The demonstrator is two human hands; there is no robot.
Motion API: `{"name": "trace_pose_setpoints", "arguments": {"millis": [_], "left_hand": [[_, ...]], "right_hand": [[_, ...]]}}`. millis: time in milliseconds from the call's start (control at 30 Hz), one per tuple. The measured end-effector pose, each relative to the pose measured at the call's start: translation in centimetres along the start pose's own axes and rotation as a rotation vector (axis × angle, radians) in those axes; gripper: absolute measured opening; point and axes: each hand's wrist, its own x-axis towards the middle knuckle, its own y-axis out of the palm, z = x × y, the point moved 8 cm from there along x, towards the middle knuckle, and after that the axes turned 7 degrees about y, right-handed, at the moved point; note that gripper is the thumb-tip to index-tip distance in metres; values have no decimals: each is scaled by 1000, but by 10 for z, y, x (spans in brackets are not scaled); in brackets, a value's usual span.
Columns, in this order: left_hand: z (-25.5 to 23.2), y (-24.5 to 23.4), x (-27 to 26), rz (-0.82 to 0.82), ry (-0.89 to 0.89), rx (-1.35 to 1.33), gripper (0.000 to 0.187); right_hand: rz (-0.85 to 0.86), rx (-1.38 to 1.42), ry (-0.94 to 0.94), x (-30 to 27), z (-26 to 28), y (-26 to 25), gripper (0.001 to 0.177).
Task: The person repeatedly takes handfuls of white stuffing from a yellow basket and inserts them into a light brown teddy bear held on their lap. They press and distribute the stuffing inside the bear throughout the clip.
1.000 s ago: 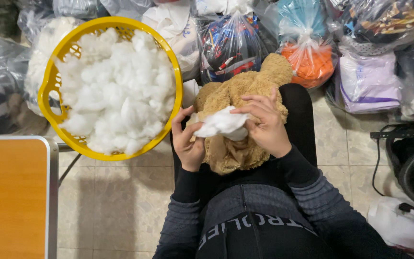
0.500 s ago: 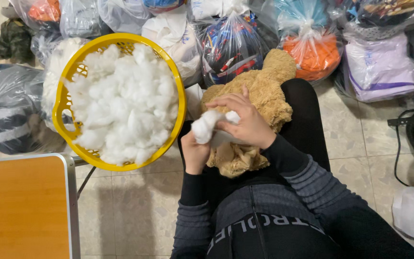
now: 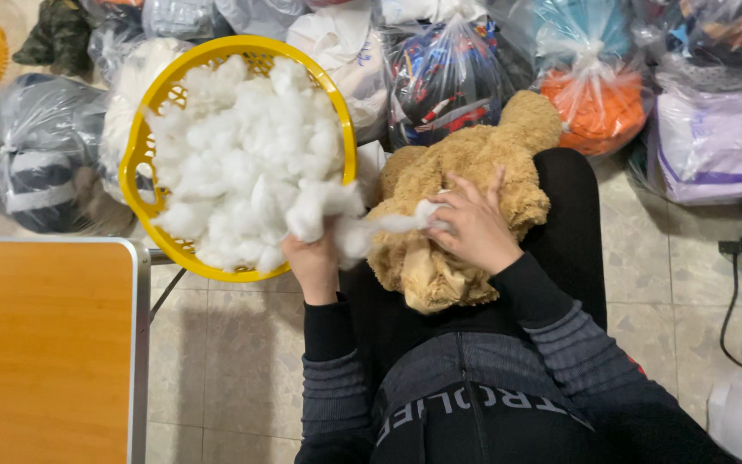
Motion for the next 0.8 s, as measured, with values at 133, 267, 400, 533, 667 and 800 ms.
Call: {"name": "trace_pose_setpoints", "arguments": {"millis": [133, 267, 400, 533, 667, 800], "left_hand": [[21, -26, 23, -168, -200, -95, 24], [42, -55, 60, -357, -331, -323, 54], [56, -81, 89, -570, -364, -592, 97], [42, -79, 78, -561, -196, -260, 100], [4, -33, 29, -318, 84, 255, 76], [-28, 27, -9, 92, 251, 437, 39]], "right_hand": [[-89, 7, 60, -5, -17, -3, 17], [-101, 26, 98, -8, -29, 0, 18], [-74, 67, 102, -11, -28, 5, 17], [-81, 110, 89, -13, -20, -3, 19], [-36, 75, 101, -13, -12, -18, 38], [79, -17, 129, -20, -8, -31, 81]]}}
